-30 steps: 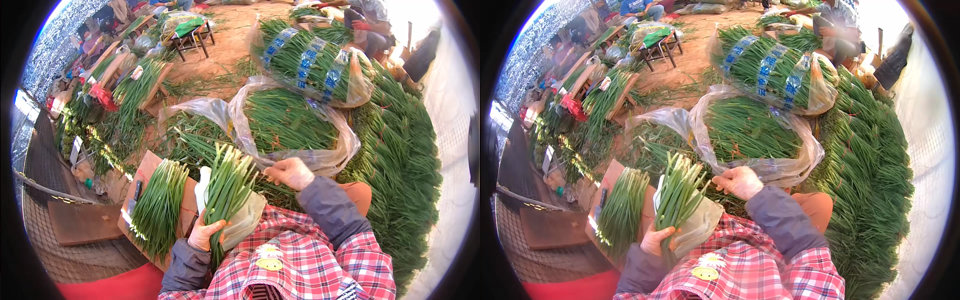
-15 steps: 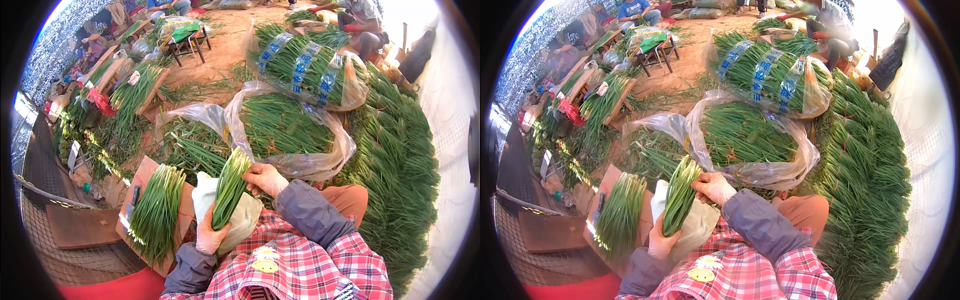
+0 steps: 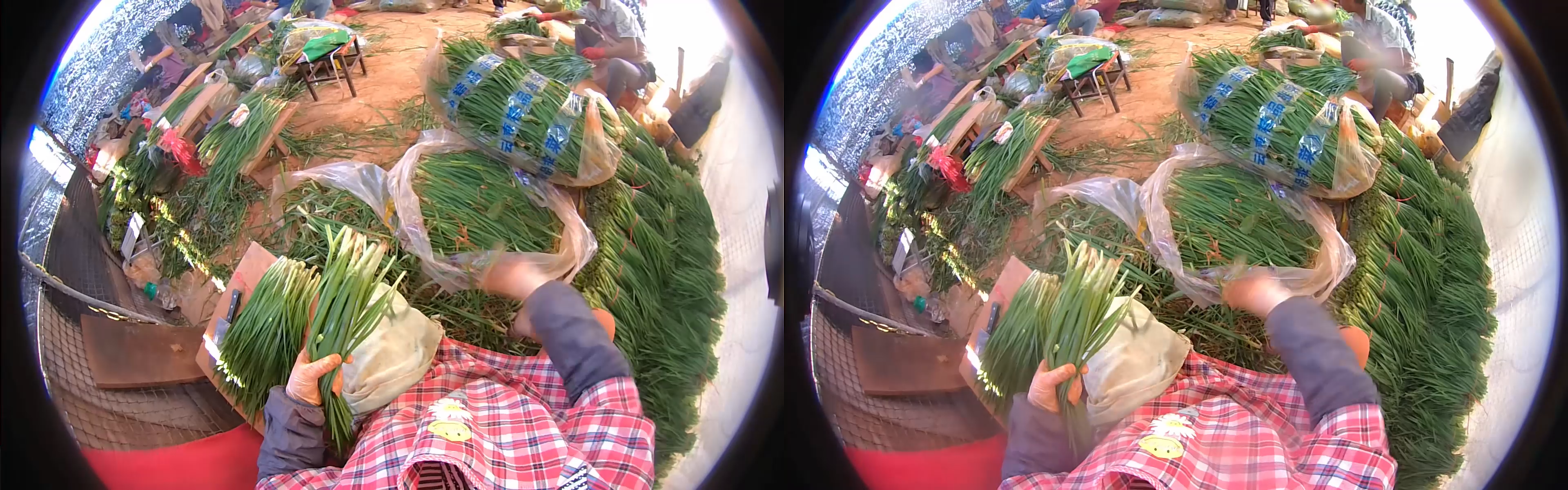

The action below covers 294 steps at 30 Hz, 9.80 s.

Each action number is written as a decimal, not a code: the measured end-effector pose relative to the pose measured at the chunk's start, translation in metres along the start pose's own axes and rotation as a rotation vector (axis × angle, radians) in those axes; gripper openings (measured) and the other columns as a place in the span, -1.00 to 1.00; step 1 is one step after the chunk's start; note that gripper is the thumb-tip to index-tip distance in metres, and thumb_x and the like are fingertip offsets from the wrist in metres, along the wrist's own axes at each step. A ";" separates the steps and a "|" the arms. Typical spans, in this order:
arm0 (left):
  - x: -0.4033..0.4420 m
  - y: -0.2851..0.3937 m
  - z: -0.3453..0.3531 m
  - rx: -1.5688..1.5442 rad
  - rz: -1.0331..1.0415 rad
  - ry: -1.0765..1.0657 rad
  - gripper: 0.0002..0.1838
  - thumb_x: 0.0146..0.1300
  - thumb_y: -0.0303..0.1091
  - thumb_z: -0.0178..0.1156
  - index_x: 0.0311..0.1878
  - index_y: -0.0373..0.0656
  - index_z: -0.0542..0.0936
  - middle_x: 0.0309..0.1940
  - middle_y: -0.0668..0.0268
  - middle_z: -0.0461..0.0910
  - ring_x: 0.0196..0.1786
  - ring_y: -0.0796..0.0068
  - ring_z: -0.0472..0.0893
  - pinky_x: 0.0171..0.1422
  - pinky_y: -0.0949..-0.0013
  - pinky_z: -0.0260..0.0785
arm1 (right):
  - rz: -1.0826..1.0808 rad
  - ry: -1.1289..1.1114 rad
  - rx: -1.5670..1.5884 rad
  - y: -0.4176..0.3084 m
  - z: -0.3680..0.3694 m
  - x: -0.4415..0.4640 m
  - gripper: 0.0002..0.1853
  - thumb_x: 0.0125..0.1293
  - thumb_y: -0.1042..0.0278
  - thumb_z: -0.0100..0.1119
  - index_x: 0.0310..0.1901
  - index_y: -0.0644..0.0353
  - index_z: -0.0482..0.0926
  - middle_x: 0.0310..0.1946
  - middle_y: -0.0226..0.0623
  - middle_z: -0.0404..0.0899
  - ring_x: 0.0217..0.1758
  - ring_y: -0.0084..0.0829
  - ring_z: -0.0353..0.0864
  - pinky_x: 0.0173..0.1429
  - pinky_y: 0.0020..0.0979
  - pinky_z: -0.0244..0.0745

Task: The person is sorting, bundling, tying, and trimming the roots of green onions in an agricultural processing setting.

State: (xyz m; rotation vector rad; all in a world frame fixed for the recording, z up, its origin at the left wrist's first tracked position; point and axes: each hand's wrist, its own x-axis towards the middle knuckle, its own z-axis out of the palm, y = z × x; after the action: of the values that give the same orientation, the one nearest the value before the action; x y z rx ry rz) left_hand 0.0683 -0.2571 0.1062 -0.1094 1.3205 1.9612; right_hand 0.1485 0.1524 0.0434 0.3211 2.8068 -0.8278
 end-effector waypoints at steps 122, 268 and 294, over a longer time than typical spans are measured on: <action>0.118 -0.070 0.115 -0.408 -0.022 -0.529 -0.42 0.07 -0.48 0.16 0.21 -0.24 0.28 0.19 -0.01 0.36 0.21 0.09 0.39 0.31 0.08 0.23 | -0.039 -0.254 0.978 -0.087 0.002 -0.009 -0.63 0.14 0.22 0.26 -0.05 0.18 0.51 -0.29 -0.42 0.58 -0.29 -0.54 0.48 -0.15 -0.47 0.40; 0.075 0.028 0.124 0.982 0.828 -0.656 -0.67 0.01 -0.67 0.17 -0.15 -0.14 0.40 -0.23 0.22 0.52 -0.10 0.27 0.54 0.27 0.00 0.18 | -0.484 0.106 0.012 -0.150 -0.116 -0.069 -0.81 0.14 0.22 0.14 -0.39 0.17 0.49 -0.56 -0.08 0.49 -0.42 0.02 0.52 -0.34 -0.11 0.42; 0.100 0.085 0.032 -0.241 0.979 -0.220 -0.85 0.21 -0.55 0.09 -0.18 -0.10 0.44 -0.22 0.33 0.47 0.06 0.38 0.47 0.32 -0.22 0.20 | -0.018 0.025 0.289 -0.124 -0.007 -0.030 -0.54 0.06 -0.05 0.22 -0.11 0.12 0.55 -0.35 -0.16 0.62 -0.22 -0.20 0.61 -0.15 -0.28 0.46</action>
State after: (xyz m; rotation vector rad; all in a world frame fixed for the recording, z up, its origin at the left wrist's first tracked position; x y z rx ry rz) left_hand -0.0457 -0.1924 0.1398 0.7500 1.0593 2.8199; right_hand 0.1444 0.0501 0.1193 0.3508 2.7135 -1.2452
